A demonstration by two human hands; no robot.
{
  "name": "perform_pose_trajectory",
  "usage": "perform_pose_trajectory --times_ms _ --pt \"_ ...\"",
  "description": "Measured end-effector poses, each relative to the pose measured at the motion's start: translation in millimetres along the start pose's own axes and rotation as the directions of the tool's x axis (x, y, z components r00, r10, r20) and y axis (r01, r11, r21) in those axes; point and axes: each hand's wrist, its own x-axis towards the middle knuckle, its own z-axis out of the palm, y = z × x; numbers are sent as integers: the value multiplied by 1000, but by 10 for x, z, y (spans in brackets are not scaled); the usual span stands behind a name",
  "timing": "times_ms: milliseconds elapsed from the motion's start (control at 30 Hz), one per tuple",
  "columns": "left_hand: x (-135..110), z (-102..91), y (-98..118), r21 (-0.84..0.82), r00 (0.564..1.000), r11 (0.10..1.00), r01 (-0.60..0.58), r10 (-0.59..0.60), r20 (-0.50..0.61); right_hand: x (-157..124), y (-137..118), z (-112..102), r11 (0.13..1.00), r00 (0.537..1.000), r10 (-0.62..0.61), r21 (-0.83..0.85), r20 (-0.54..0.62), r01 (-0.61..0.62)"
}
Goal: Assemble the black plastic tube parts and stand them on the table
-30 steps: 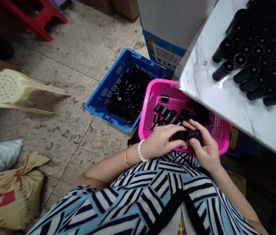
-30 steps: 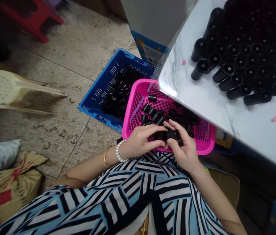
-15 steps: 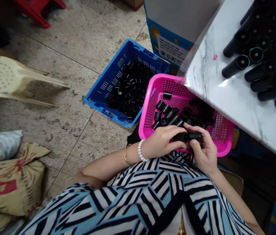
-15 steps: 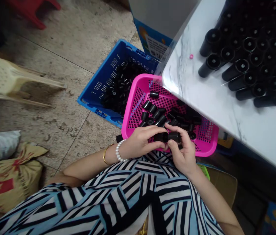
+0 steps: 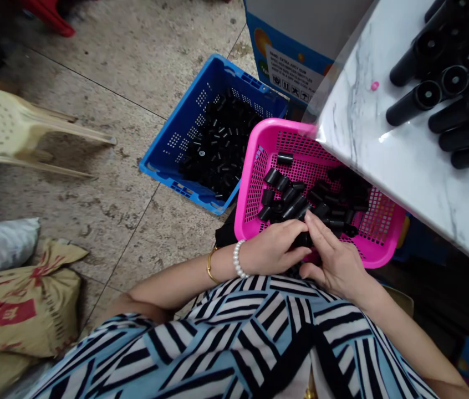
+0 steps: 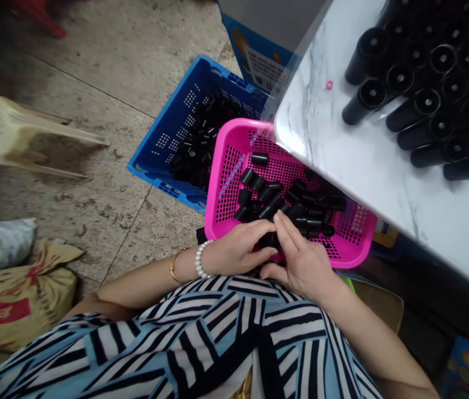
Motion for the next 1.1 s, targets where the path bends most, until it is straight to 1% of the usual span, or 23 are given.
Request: perform_pose_trajectory --times_ms 67,133,167,200,233,267,300,367,433,467,533,600,633,700,733,767,833,867,900,933,967,1033,1100 --pt "5 -17 23 -24 998 999 35 -34 56 2 59 -87 997 999 -36 -69 6 37" --pt "29 -76 59 -49 997 996 77 -76 32 46 151 -221 996 995 -53 -77 -81 47" --pt "45 -117 77 -62 995 993 99 -100 -8 84 208 -292 997 985 -21 -74 -172 8" --pt "63 -160 92 -79 991 990 120 -124 -54 131 270 -357 996 961 42 -64 -275 -62" --pt "79 -201 102 -100 984 986 137 -147 -97 184 334 -406 988 925 125 -43 -360 -151" --pt "94 -235 106 -122 977 981 150 -166 -131 242 396 -434 971 892 212 -18 -399 -239" --pt "106 -258 104 -144 970 976 164 -186 -156 300 454 -438 952 878 283 -1 -386 -307" --pt "121 -270 87 -181 955 963 202 -234 -184 401 540 -381 935 906 342 -5 -248 -355" --pt "126 -245 64 -226 937 942 248 -293 -193 461 566 -280 950 946 307 -32 -106 -312" --pt "129 -225 55 -250 923 928 276 -328 -198 470 553 -233 960 959 274 -30 -74 -277" --pt "138 -185 42 -281 890 897 342 -405 -210 449 476 -172 978 973 208 20 -100 -207" --pt "156 -156 32 -287 876 881 377 -440 -198 397 355 -159 988 972 139 86 -189 -125" --pt "169 -145 23 -277 888 889 365 -422 -181 367 290 -164 989 969 107 122 -220 -81" --pt "193 -128 -8 -238 933 926 293 -331 -139 317 183 -182 970 972 91 240 -218 -37" --pt "204 -122 -30 -216 951 943 253 -284 -126 297 151 -192 937 976 123 344 -182 -54" --pt "211 -116 -53 -202 961 955 218 -246 -127 280 139 -200 875 976 173 474 -130 -92" --pt "216 -110 -95 -223 965 960 169 -208 -162 244 171 -213 666 962 271 723 -8 -182" --pt "214 -110 -108 -256 962 953 159 -208 -176 221 209 -218 554 952 304 805 43 -213" --pt "209 -111 -112 -300 959 941 156 -217 -182 194 255 -221 470 941 328 851 79 -235" --pt "202 -112 -108 -348 957 924 160 -232 -176 164 299 -222 424 929 355 868 104 -259" --pt "194 -113 -97 -393 955 903 173 -252 -159 134 336 -221 414 912 391 862 122 -293" --pt "176 -107 -62 -446 953 875 189 -273 -132 83 366 -214 461 876 466 812 122 -358" --pt "164 -92 -26 -422 955 892 163 -249 -158 57 319 -212 529 862 504 771 49 -354"
